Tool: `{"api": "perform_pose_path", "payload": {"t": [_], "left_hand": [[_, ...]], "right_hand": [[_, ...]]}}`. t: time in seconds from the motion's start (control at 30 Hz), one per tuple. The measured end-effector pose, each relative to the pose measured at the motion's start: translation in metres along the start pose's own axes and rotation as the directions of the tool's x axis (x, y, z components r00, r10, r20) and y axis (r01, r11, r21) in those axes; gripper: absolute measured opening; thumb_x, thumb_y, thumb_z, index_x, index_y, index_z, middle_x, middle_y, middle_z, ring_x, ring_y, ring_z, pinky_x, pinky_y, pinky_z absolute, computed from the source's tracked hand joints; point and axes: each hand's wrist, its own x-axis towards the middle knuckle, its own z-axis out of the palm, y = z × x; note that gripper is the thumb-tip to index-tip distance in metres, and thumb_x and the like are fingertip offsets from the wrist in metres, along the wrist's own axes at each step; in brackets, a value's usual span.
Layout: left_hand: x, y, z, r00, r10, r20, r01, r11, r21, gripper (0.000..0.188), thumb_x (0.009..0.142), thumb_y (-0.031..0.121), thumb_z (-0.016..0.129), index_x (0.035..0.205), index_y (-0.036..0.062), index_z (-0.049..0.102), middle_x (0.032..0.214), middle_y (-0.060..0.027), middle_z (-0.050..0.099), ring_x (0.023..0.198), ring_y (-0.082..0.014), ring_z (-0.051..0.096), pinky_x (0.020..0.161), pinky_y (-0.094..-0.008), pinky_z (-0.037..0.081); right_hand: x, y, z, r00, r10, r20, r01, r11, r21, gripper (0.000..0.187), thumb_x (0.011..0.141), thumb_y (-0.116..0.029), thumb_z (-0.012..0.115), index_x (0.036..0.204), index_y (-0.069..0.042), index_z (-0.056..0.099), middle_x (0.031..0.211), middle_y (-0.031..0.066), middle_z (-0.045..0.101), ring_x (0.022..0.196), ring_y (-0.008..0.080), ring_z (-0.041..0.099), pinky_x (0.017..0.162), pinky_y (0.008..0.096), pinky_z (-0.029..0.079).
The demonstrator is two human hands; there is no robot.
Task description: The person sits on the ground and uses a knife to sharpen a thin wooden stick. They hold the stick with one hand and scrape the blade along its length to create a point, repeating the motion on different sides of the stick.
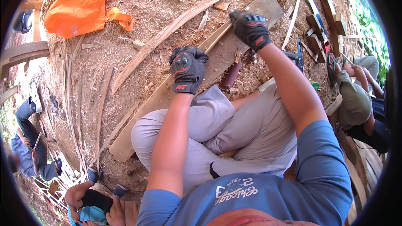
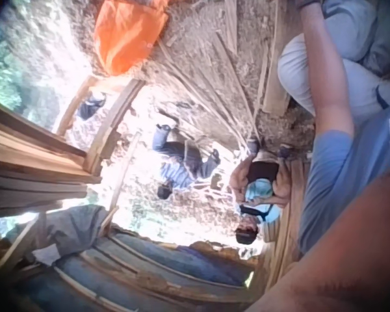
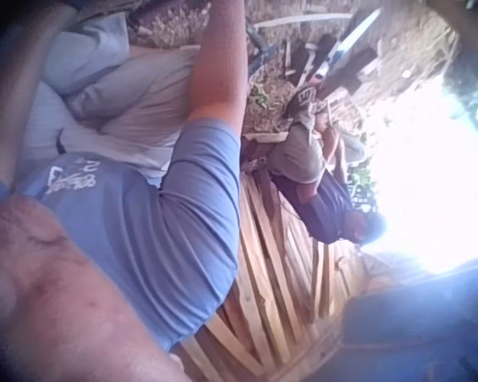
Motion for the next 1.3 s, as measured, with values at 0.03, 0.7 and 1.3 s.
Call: {"api": "perform_pose_path", "payload": {"t": [0.03,0.7,1.3], "left_hand": [[0.000,0.002,0.000,1.000,-0.021,0.015,0.022,1.000,-0.011,0.013,0.081,0.027,0.086,0.087,0.0171,0.081,0.093,-0.0078,0.078,0.102,-0.0327,0.068,0.095,-0.0464,0.051],[0.004,-0.013,0.001,0.984,-0.126,0.123,0.138,0.987,-0.089,0.020,0.077,0.029,0.091,0.085,0.0154,0.080,0.092,-0.0110,0.077,0.100,-0.0328,0.070,0.091,-0.0465,0.055],[0.005,0.003,0.001,0.985,-0.128,0.117,0.142,0.982,-0.125,0.025,0.080,0.029,0.093,0.088,0.0082,0.080,0.085,-0.0118,0.079,0.080,-0.0271,0.075,0.078,-0.0414,0.057]], "right_hand": [[0.004,0.007,-0.005,0.998,0.047,-0.040,-0.048,0.999,-0.004,0.029,0.108,-0.028,0.050,0.099,-0.008,0.069,0.092,0.0212,0.074,0.079,0.0391,0.072,0.072,0.0528,0.056],[-0.044,-0.105,0.010,0.928,-0.372,-0.026,0.373,0.928,0.010,0.012,0.095,-0.015,0.056,0.091,-0.010,0.067,0.079,0.0142,0.072,0.073,0.0334,0.074,0.062,0.0473,0.057],[-0.001,-0.001,-0.013,0.994,0.104,-0.033,-0.105,0.992,-0.063,0.021,0.100,-0.020,0.051,0.097,-0.008,0.068,0.088,0.0188,0.075,0.083,0.0414,0.075,0.067,0.0513,0.057]]}}
